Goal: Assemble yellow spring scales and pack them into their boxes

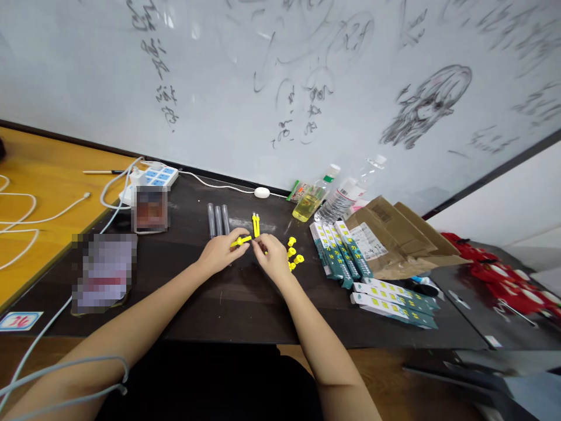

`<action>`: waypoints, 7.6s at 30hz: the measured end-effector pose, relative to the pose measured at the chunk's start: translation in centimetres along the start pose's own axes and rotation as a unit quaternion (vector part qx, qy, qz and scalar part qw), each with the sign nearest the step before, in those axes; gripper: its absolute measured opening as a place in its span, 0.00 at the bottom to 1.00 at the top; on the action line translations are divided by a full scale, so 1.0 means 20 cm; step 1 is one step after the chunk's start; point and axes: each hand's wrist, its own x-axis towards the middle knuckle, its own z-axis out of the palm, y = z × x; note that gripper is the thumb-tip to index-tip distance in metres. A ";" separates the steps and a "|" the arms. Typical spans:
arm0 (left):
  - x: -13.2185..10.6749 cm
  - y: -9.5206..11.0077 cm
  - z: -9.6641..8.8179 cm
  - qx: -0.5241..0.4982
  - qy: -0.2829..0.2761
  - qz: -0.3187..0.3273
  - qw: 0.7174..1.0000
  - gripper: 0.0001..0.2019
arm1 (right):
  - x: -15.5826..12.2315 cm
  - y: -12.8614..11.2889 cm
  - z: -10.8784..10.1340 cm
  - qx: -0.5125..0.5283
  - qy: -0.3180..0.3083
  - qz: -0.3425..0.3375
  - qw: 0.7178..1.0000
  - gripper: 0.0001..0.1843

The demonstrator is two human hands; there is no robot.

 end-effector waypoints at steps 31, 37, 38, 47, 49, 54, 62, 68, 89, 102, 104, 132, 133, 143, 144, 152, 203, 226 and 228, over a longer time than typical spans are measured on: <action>0.00 -0.01 0.10 -0.097 -0.039 -0.051 0.993 0.17 | -0.01 0.02 0.03 -0.037 -0.032 -0.034 0.998 0.12; -0.01 -0.01 0.11 -0.038 -0.039 -0.056 0.997 0.16 | -0.03 0.05 0.10 0.026 -0.007 -0.028 0.999 0.11; -0.01 -0.01 0.11 -0.035 -0.040 -0.058 0.997 0.16 | -0.04 0.06 0.10 0.040 -0.004 -0.018 0.999 0.11; -0.01 0.02 0.11 -0.058 -0.054 -0.065 0.995 0.14 | -0.03 0.04 0.12 0.205 0.024 0.127 0.970 0.11; -0.01 0.03 0.10 -0.035 -0.051 -0.077 0.995 0.14 | -0.02 0.05 0.11 0.201 -0.001 0.121 0.972 0.10; -0.02 0.05 0.08 0.051 -0.044 -0.097 0.993 0.15 | 0.00 0.05 0.05 0.049 -0.095 0.035 0.994 0.07; -0.02 0.06 0.08 0.125 -0.079 -0.083 0.985 0.16 | -0.01 0.01 0.05 -0.062 -0.094 -0.015 0.993 0.09; -0.02 0.07 0.08 0.113 -0.070 -0.105 0.986 0.15 | -0.01 0.00 0.04 -0.109 -0.115 -0.025 0.987 0.09; -0.02 0.06 0.06 0.170 -0.100 -0.101 0.975 0.18 | -0.04 0.09 0.15 -0.190 -0.064 -0.081 0.976 0.13; -0.02 0.11 0.05 0.243 -0.099 -0.080 0.962 0.17 | -0.04 0.06 0.15 -0.155 -0.059 -0.046 0.985 0.12; -0.03 0.12 0.05 0.245 -0.101 -0.075 0.961 0.18 | -0.04 0.06 0.14 -0.147 -0.060 -0.035 0.987 0.12; 0.01 0.11 0.00 -0.363 -0.173 -0.173 0.899 0.26 | 0.02 0.06 0.05 0.171 -0.084 -0.003 0.982 0.05; 0.02 0.10 0.00 -0.363 -0.170 -0.175 0.900 0.27 | 0.01 0.06 0.06 0.173 -0.091 0.006 0.981 0.06; 0.03 0.05 0.02 -0.368 -0.187 -0.163 0.896 0.29 | 0.01 0.07 0.02 0.098 -0.061 -0.016 0.993 0.27; 0.03 0.04 0.02 -0.354 -0.179 -0.151 0.906 0.29 | 0.01 0.06 0.02 0.107 -0.062 -0.028 0.992 0.28; 0.03 -0.02 0.01 -0.305 -0.176 -0.083 0.932 0.36 | 0.00 -0.01 0.04 0.205 -0.130 -0.023 0.970 0.04; 0.05 0.04 -0.02 -0.467 0.020 -0.168 0.868 0.09 | 0.01 0.28 -0.37 -0.194 -0.181 0.246 0.932 0.05; 0.04 0.05 -0.01 -0.397 -0.029 -0.085 0.913 0.05 | 0.01 0.04 -0.11 0.302 -0.123 0.123 0.937 0.09; 0.03 0.05 -0.01 -0.395 -0.028 -0.081 0.915 0.05 | 0.01 0.00 -0.07 0.311 -0.092 0.117 0.939 0.09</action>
